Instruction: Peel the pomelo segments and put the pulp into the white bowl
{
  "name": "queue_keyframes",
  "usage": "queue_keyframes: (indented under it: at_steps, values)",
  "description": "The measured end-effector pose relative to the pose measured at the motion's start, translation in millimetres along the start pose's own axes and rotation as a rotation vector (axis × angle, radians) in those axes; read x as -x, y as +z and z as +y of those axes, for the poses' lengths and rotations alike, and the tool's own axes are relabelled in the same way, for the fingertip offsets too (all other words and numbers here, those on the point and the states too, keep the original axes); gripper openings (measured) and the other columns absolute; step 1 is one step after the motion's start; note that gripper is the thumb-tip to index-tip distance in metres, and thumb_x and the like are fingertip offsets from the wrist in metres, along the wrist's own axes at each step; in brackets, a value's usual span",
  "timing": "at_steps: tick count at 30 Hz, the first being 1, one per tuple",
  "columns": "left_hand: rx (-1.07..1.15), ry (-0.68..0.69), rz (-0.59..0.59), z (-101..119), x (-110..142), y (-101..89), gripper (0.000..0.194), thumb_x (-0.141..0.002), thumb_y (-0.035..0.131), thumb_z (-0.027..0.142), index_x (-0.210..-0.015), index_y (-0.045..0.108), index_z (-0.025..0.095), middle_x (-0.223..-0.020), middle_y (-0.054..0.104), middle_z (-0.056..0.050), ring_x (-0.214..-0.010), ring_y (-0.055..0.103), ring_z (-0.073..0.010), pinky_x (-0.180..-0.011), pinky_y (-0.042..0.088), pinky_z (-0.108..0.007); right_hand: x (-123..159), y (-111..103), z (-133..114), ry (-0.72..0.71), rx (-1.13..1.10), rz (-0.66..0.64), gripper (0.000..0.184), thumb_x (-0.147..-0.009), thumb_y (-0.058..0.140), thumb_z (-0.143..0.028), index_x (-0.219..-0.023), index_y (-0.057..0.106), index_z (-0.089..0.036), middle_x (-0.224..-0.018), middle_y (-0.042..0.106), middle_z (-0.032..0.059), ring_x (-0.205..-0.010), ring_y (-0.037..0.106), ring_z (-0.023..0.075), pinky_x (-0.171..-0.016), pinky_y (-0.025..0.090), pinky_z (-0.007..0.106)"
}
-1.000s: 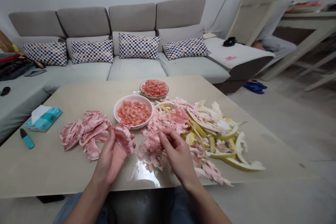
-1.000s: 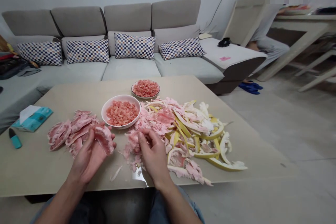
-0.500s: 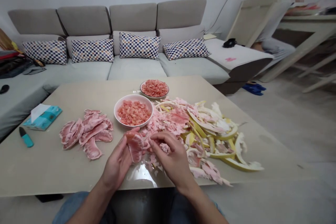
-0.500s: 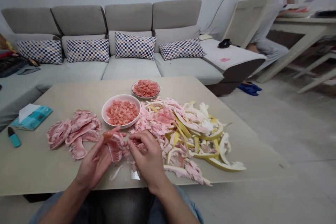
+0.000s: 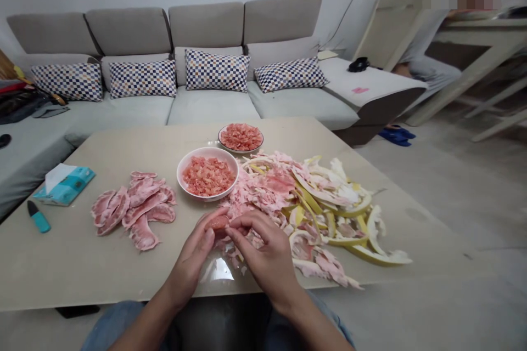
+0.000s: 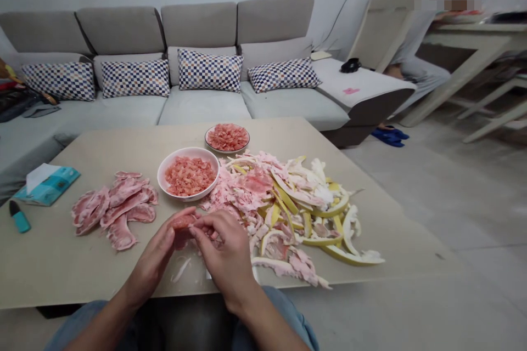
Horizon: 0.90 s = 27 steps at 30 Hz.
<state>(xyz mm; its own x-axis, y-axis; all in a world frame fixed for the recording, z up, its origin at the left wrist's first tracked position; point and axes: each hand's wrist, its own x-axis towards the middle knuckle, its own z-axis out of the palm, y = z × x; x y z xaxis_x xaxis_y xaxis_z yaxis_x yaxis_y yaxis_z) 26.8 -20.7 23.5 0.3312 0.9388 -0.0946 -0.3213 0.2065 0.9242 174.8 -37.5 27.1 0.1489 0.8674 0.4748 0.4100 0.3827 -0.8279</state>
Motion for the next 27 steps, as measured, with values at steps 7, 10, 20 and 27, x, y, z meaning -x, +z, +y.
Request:
queue_keyframes:
  at_steps: [7, 10, 20, 27]
  values:
    - [-0.15, 0.033, -0.035, 0.8, -1.4, -4.1, 0.042, -0.087, 0.055, 0.039, -0.125, 0.062, 0.021, -0.14, 0.051, -0.01, -0.127, 0.046, -0.0291, -0.106, 0.035, -0.033, -0.2, -1.3, -0.9, 0.037, -0.006, -0.031, 0.008, -0.085, 0.062, -0.019, -0.077, 0.063, -0.021, -0.077, 0.064, 0.0026, -0.076, 0.059, 0.0173, -0.071, 0.046, 0.03]
    - [-0.196, 0.048, -0.053, -1.0, -1.8, -5.9, 0.043, -0.088, 0.053, 0.041, -0.126, 0.06, 0.022, -0.141, 0.05, -0.01, -0.127, 0.046, -0.0294, -0.106, 0.035, -0.037, 0.3, -0.2, -1.0, 0.013, 0.002, -0.029, 0.01, -0.086, 0.059, -0.017, -0.077, 0.062, -0.02, -0.076, 0.062, 0.0024, -0.075, 0.058, 0.0173, -0.07, 0.045, 0.03]
    - [0.049, 0.011, -0.098, -7.3, 1.7, 4.3, 0.046, -0.091, 0.051, 0.037, -0.135, 0.05, 0.025, -0.142, 0.05, -0.008, -0.133, 0.041, -0.0271, -0.111, 0.031, -0.04, 7.3, 6.5, 2.4, -0.184, 0.234, 0.024, 0.009, -0.088, 0.05, -0.013, -0.084, 0.054, -0.019, -0.082, 0.06, 0.005, -0.08, 0.054, 0.0196, -0.075, 0.041, 0.035]
    - [0.435, -0.088, -0.112, -12.9, 7.8, 14.4, 0.06, -0.093, 0.048, 0.021, -0.147, 0.025, 0.031, -0.136, 0.055, -0.005, -0.13, 0.045, -0.0197, -0.112, 0.028, -0.037, 9.7, 13.0, -2.0, -0.355, 0.489, 0.076, 0.008, -0.086, 0.047, -0.01, -0.085, 0.05, -0.018, -0.078, 0.061, 0.0053, -0.075, 0.051, 0.0199, -0.083, 0.034, 0.044]
